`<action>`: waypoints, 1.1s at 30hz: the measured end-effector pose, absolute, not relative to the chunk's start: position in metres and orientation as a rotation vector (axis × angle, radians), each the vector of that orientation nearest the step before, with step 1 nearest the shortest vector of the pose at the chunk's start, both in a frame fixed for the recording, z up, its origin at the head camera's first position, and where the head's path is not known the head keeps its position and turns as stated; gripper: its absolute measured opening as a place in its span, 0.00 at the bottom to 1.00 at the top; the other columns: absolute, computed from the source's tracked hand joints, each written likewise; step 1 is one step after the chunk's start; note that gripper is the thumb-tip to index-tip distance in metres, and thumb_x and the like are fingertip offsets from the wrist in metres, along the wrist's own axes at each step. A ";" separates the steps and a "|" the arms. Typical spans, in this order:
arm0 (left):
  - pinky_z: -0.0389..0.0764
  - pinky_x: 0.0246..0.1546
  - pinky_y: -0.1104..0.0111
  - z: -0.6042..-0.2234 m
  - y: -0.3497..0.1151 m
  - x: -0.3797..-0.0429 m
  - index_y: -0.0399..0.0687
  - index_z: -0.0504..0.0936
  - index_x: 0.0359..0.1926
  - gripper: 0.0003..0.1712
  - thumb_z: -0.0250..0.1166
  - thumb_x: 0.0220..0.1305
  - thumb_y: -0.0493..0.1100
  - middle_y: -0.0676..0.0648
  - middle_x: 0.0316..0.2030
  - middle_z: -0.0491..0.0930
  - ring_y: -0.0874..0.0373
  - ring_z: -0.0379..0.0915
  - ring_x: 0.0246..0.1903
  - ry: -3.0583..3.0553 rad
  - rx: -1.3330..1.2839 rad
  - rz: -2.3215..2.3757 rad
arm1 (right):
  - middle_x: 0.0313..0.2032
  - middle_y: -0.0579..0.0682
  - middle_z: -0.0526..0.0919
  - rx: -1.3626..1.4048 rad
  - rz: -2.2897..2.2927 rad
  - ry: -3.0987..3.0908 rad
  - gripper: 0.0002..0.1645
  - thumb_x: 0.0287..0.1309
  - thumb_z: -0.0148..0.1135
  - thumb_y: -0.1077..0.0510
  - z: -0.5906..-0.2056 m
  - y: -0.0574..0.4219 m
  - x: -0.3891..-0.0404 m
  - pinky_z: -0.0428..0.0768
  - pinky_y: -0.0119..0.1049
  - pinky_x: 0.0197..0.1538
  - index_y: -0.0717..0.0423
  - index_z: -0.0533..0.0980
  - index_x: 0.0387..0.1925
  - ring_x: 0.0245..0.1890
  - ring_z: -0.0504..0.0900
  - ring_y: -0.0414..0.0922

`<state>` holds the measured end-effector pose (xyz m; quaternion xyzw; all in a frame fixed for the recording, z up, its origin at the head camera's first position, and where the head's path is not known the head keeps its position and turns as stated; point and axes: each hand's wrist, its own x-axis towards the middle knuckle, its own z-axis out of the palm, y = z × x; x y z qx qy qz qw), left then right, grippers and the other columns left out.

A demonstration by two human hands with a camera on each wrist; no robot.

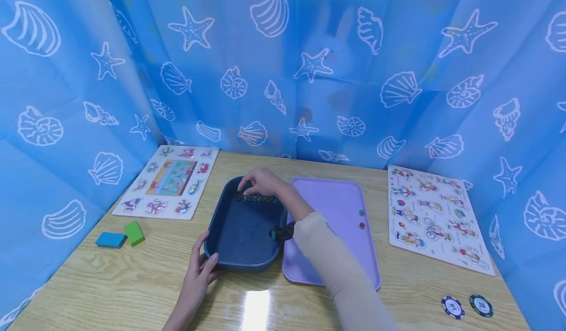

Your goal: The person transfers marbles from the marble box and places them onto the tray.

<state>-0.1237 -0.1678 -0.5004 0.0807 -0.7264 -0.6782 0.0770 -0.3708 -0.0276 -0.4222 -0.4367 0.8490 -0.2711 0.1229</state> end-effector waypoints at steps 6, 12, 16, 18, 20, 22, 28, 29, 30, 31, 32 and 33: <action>0.79 0.40 0.59 -0.503 -0.168 -0.125 0.69 0.50 0.66 0.32 0.52 0.65 0.47 0.33 0.65 0.47 0.38 0.66 0.53 -2.160 0.206 -2.053 | 0.09 0.44 0.65 -1.264 -0.597 2.502 0.10 0.52 0.62 0.56 -0.433 -0.038 -0.373 0.65 0.28 0.18 0.48 0.81 0.39 0.10 0.62 0.39; 0.79 0.40 0.60 -0.502 -0.169 -0.124 0.69 0.50 0.66 0.32 0.52 0.65 0.45 0.31 0.64 0.49 0.40 0.68 0.51 -2.164 0.221 -2.048 | 0.09 0.44 0.65 -1.187 -0.520 2.524 0.12 0.53 0.62 0.56 -0.438 -0.042 -0.372 0.65 0.28 0.18 0.48 0.80 0.41 0.09 0.62 0.39; 0.80 0.39 0.60 -0.500 -0.168 -0.124 0.67 0.49 0.66 0.33 0.52 0.65 0.45 0.29 0.64 0.48 0.39 0.68 0.50 -2.159 0.205 -2.046 | 0.08 0.44 0.64 -1.170 -0.522 2.536 0.12 0.52 0.62 0.56 -0.443 -0.043 -0.374 0.63 0.27 0.17 0.48 0.80 0.41 0.09 0.61 0.38; 0.80 0.39 0.61 -0.500 -0.168 -0.124 0.66 0.49 0.67 0.33 0.52 0.65 0.44 0.30 0.65 0.47 0.39 0.67 0.51 -2.149 0.194 -2.055 | 0.09 0.43 0.63 -1.167 -0.523 2.539 0.12 0.52 0.62 0.56 -0.446 -0.043 -0.375 0.62 0.27 0.17 0.48 0.80 0.40 0.09 0.60 0.38; 0.80 0.39 0.61 -0.501 -0.168 -0.124 0.65 0.49 0.67 0.33 0.52 0.65 0.44 0.31 0.65 0.46 0.39 0.67 0.52 -2.137 0.181 -2.065 | 0.09 0.43 0.63 -1.172 -0.511 2.546 0.11 0.52 0.63 0.56 -0.449 -0.043 -0.376 0.62 0.27 0.18 0.47 0.80 0.40 0.10 0.60 0.38; 0.80 0.39 0.63 -0.502 -0.167 -0.124 0.65 0.50 0.67 0.33 0.53 0.65 0.44 0.31 0.65 0.47 0.39 0.67 0.51 -2.138 0.177 -2.065 | 0.10 0.43 0.64 -1.175 -0.505 2.553 0.11 0.52 0.63 0.57 -0.451 -0.043 -0.376 0.62 0.26 0.19 0.47 0.80 0.40 0.11 0.60 0.38; 0.80 0.38 0.64 -0.504 -0.168 -0.125 0.67 0.51 0.66 0.33 0.54 0.64 0.44 0.33 0.65 0.49 0.40 0.69 0.50 -2.158 0.192 -2.042 | 0.17 0.44 0.71 -1.174 -0.521 2.557 0.09 0.52 0.62 0.58 -0.454 -0.042 -0.378 0.63 0.27 0.21 0.48 0.81 0.37 0.14 0.62 0.39; 0.80 0.38 0.64 -0.504 -0.168 -0.125 0.67 0.51 0.66 0.32 0.54 0.64 0.44 0.34 0.65 0.48 0.40 0.69 0.50 -2.159 0.193 -2.039 | 0.18 0.44 0.72 -1.175 -0.525 2.556 0.08 0.52 0.62 0.58 -0.454 -0.043 -0.378 0.63 0.27 0.21 0.48 0.81 0.37 0.14 0.63 0.39; 0.80 0.38 0.64 -0.504 -0.168 -0.124 0.67 0.51 0.66 0.32 0.54 0.64 0.44 0.34 0.65 0.48 0.40 0.69 0.50 -2.160 0.192 -2.035 | 0.18 0.44 0.72 -1.179 -0.526 2.558 0.08 0.52 0.62 0.57 -0.454 -0.043 -0.378 0.63 0.27 0.21 0.48 0.81 0.37 0.15 0.63 0.38; 0.80 0.38 0.64 -0.503 -0.168 -0.124 0.67 0.51 0.66 0.33 0.53 0.65 0.44 0.33 0.65 0.48 0.40 0.68 0.50 -2.161 0.182 -2.032 | 0.17 0.44 0.72 -1.185 -0.526 2.559 0.08 0.52 0.62 0.57 -0.453 -0.043 -0.377 0.63 0.27 0.21 0.48 0.81 0.37 0.14 0.63 0.38; 0.80 0.38 0.64 -0.503 -0.168 -0.124 0.66 0.51 0.66 0.33 0.53 0.65 0.44 0.32 0.64 0.48 0.40 0.69 0.50 -2.163 0.177 -2.028 | 0.16 0.44 0.71 -1.190 -0.527 2.560 0.08 0.52 0.63 0.57 -0.452 -0.043 -0.377 0.63 0.27 0.21 0.48 0.81 0.36 0.14 0.63 0.38; 0.80 0.38 0.64 -0.502 -0.169 -0.124 0.65 0.51 0.66 0.33 0.53 0.65 0.44 0.31 0.64 0.49 0.41 0.69 0.49 -2.161 0.171 -2.022 | 0.15 0.44 0.71 -1.195 -0.528 2.560 0.08 0.52 0.63 0.57 -0.451 -0.043 -0.377 0.63 0.27 0.20 0.49 0.81 0.36 0.14 0.63 0.38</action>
